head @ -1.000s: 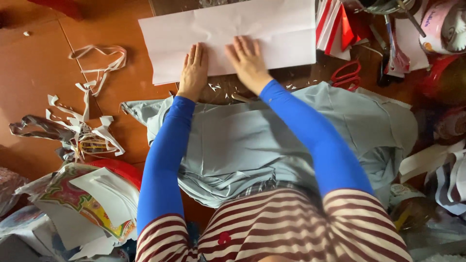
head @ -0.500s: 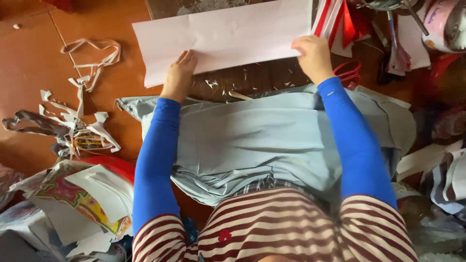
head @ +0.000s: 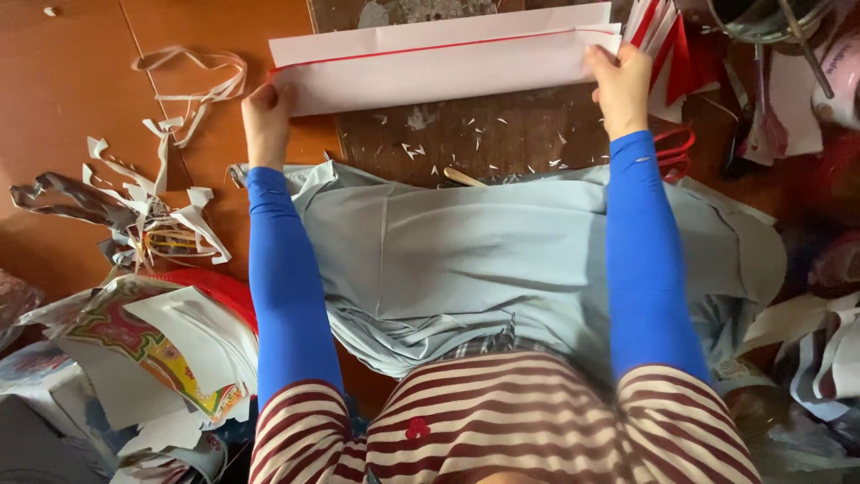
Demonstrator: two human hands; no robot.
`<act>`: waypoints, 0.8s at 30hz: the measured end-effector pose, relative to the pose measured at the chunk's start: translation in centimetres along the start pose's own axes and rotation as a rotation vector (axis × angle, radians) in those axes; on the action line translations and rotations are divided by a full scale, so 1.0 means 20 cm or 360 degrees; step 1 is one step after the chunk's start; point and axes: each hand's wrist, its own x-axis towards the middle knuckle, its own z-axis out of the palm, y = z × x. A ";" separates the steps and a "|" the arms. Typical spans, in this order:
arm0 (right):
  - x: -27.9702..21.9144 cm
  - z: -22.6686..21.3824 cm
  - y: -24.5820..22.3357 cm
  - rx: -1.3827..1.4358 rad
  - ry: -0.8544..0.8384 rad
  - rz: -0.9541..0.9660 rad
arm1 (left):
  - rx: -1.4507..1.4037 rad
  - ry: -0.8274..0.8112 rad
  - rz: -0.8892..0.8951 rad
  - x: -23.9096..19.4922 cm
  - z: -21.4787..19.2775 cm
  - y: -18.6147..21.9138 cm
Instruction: Fold sheets of paper and cut them into smaller rectangular pieces using scissors.
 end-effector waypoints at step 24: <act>0.05 0.17 0.13 -0.0948 0.0703 -0.0746 | 0.1515 0.0580 0.0589 0.06 0.20 0.18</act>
